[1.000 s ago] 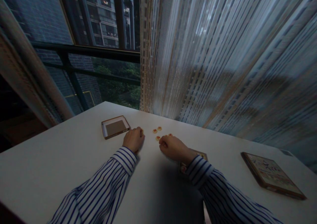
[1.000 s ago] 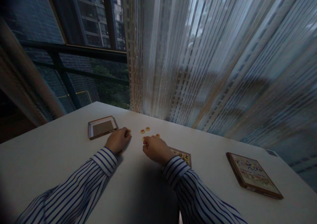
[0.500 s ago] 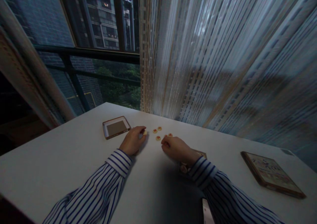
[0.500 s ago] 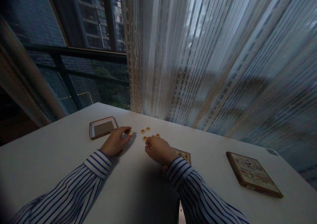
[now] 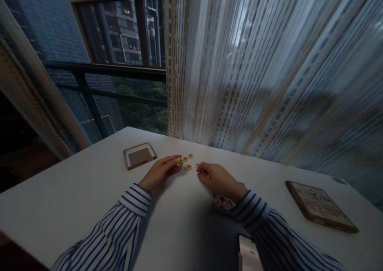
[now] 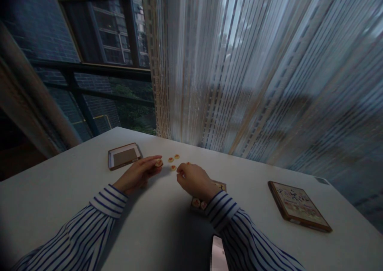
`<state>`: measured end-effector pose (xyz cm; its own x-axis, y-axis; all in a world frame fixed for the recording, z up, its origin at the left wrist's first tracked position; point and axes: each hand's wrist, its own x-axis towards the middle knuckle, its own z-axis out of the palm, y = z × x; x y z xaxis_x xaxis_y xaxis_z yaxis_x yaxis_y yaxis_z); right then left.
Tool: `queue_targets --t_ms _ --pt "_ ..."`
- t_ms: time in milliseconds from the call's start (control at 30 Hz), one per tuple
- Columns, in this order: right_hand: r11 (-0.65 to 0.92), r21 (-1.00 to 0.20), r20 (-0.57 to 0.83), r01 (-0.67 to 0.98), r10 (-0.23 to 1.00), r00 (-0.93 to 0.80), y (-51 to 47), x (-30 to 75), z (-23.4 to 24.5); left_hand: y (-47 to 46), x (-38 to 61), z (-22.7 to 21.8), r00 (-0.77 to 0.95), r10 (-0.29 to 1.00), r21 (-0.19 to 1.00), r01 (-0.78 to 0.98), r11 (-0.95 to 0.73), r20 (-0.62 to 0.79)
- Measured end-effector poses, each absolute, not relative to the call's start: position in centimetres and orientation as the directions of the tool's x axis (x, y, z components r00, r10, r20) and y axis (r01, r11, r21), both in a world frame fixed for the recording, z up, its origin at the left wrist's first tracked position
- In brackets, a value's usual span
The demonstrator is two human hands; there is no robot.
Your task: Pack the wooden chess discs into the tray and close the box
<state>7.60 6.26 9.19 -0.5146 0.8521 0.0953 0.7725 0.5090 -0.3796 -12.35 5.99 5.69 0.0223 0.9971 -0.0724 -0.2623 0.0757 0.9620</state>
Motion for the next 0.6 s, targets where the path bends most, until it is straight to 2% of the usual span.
queue_targets --t_ms 100,233,600 --pt "0.52 -0.422 0.145 0.743 0.847 -0.511 6.0 7.7 9.5 5.6 -11.9 6.1 0.081 0.988 0.9 -0.408 0.154 -0.132" --pt "0.56 -0.45 0.253 0.696 0.827 -0.502 5.5 7.7 9.6 4.6 -11.0 6.6 0.147 0.978 0.869 -0.453 0.2 -0.149" --pt "0.675 -0.266 0.478 0.688 0.712 -0.514 3.2 8.8 9.5 3.2 -7.7 6.7 0.265 0.96 0.841 -0.495 0.22 -0.096"
